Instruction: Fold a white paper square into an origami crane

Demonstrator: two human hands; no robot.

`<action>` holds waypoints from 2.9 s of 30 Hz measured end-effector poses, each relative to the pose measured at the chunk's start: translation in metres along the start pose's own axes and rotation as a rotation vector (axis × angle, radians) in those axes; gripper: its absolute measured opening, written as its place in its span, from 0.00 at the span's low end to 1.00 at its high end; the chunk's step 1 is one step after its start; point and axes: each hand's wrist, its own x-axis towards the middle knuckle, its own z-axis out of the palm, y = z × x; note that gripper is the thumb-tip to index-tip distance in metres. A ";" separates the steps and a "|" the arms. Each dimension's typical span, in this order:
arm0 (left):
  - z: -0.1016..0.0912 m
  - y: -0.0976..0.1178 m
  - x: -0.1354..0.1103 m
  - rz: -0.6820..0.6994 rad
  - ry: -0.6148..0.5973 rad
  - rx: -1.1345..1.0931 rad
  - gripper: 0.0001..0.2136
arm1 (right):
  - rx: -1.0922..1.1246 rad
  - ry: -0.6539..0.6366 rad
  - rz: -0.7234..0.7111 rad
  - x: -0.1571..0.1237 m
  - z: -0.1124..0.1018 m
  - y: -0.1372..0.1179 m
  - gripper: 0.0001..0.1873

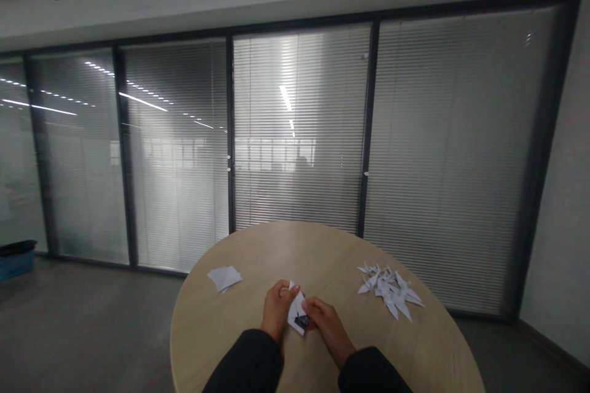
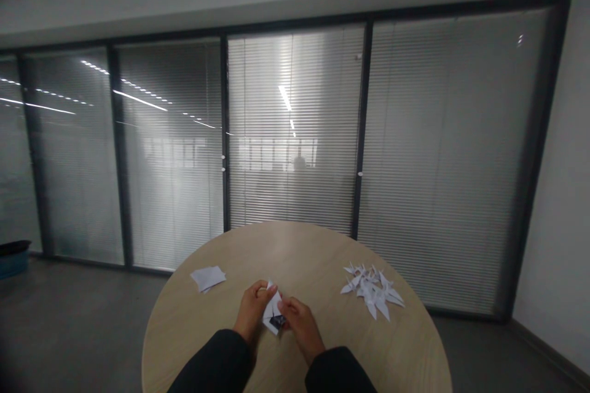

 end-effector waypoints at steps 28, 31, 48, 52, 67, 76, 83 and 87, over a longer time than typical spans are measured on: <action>0.004 0.003 -0.007 0.096 0.002 0.161 0.12 | -0.019 -0.091 0.004 -0.005 0.007 -0.005 0.19; 0.005 0.002 -0.007 0.054 -0.001 0.079 0.15 | -0.019 -0.082 0.017 -0.006 0.007 -0.006 0.19; 0.006 0.004 -0.007 -0.021 -0.016 -0.096 0.18 | -0.055 -0.083 0.055 -0.003 0.006 0.000 0.22; 0.007 0.006 -0.007 -0.048 0.022 -0.148 0.18 | -0.083 -0.092 0.050 -0.004 0.005 -0.002 0.20; 0.006 0.010 -0.009 -0.091 0.047 -0.237 0.20 | -0.116 -0.097 0.043 0.000 0.004 0.008 0.20; 0.006 0.007 -0.007 -0.092 0.075 -0.190 0.23 | -0.112 -0.101 0.069 -0.001 0.005 0.009 0.21; 0.007 0.008 -0.009 -0.110 0.059 -0.211 0.23 | -0.144 -0.122 0.084 -0.003 0.005 0.008 0.20; 0.008 0.011 -0.010 -0.144 -0.003 -0.183 0.23 | -0.139 -0.096 0.073 -0.004 0.005 0.007 0.20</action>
